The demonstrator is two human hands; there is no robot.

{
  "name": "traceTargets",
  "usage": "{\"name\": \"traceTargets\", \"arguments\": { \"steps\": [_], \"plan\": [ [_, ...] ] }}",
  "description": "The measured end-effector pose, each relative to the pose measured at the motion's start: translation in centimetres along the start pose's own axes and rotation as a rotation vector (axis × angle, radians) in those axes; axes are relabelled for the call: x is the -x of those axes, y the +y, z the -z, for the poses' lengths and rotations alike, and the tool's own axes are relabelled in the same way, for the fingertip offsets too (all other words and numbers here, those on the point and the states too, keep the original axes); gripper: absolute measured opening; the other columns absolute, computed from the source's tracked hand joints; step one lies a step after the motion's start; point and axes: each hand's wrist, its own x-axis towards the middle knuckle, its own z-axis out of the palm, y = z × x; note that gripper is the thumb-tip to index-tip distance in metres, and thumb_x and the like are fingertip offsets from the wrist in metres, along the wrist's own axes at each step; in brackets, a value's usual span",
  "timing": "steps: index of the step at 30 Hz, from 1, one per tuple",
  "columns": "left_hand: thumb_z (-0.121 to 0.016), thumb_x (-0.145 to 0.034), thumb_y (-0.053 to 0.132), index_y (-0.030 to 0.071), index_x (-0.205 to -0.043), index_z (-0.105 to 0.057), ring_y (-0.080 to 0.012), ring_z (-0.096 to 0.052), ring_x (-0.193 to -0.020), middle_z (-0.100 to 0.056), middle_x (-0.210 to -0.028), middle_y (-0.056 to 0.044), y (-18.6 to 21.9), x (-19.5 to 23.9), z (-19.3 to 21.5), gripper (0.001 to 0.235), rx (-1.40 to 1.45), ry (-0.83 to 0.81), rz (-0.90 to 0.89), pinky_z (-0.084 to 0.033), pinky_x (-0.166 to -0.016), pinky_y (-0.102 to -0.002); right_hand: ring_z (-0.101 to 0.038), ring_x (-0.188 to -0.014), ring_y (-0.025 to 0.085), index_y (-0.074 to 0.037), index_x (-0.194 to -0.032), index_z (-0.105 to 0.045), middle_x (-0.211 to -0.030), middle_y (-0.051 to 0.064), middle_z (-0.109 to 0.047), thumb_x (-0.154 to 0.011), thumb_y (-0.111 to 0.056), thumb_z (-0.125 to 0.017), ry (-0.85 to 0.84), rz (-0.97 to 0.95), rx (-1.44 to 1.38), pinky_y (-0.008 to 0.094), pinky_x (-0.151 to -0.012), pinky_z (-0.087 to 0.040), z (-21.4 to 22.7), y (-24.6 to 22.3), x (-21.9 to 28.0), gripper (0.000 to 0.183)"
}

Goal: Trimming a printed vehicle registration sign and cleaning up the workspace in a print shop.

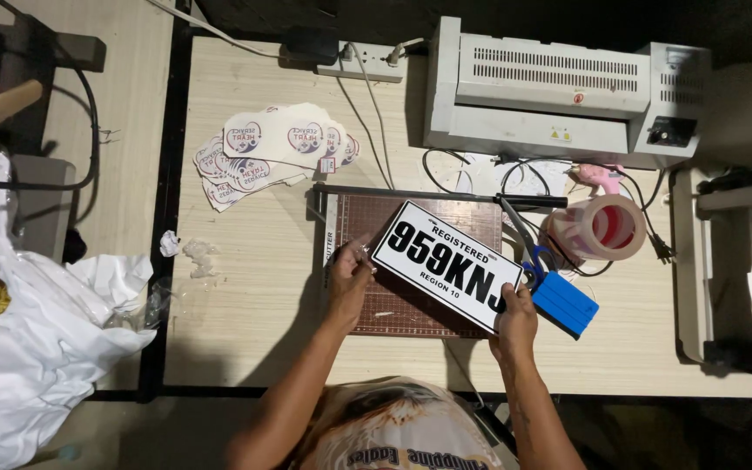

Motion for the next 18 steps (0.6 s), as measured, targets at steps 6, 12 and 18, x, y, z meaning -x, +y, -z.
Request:
{"name": "traceTargets", "arguments": {
  "steps": [6,12,18],
  "plan": [
    [-0.063,-0.101,0.010,0.001,-0.146,-0.051,-0.0087,-0.059,-0.093,-0.065,-0.114,-0.006,1.6,0.7,-1.7,0.047,-0.026,-0.014,0.029,-0.050,-0.076,-0.025,-0.066,-0.094,0.019,-0.003,-0.129,-0.054,-0.112,0.010,-0.068,-0.105,-0.015,-0.050,0.014,0.045,0.021,0.033,-0.082,-0.055,-1.0,0.3,0.7,0.027],
    [-0.063,-0.095,0.009,0.010,-0.144,-0.047,-0.0060,-0.058,-0.092,-0.065,-0.116,0.000,1.2,1.1,-2.5,0.051,0.049,-0.002,0.040,-0.048,-0.073,-0.024,-0.065,-0.092,0.019,-0.004,-0.127,-0.053,-0.109,0.012,-0.066,-0.107,-0.016,-0.050,0.023,0.056,0.007,0.035,-0.080,-0.055,-0.6,1.6,1.0,0.024],
    [-0.062,-0.096,0.013,0.005,-0.128,-0.058,-0.0092,-0.061,-0.089,-0.070,-0.110,-0.001,2.4,2.0,-3.5,0.033,-0.077,-0.125,0.094,-0.051,-0.077,-0.027,-0.067,-0.105,0.015,-0.009,-0.137,-0.054,-0.119,0.005,-0.068,-0.104,-0.016,-0.050,-0.040,-0.060,-0.128,0.031,-0.089,-0.055,-2.8,0.2,2.4,0.034]
  ]
}}
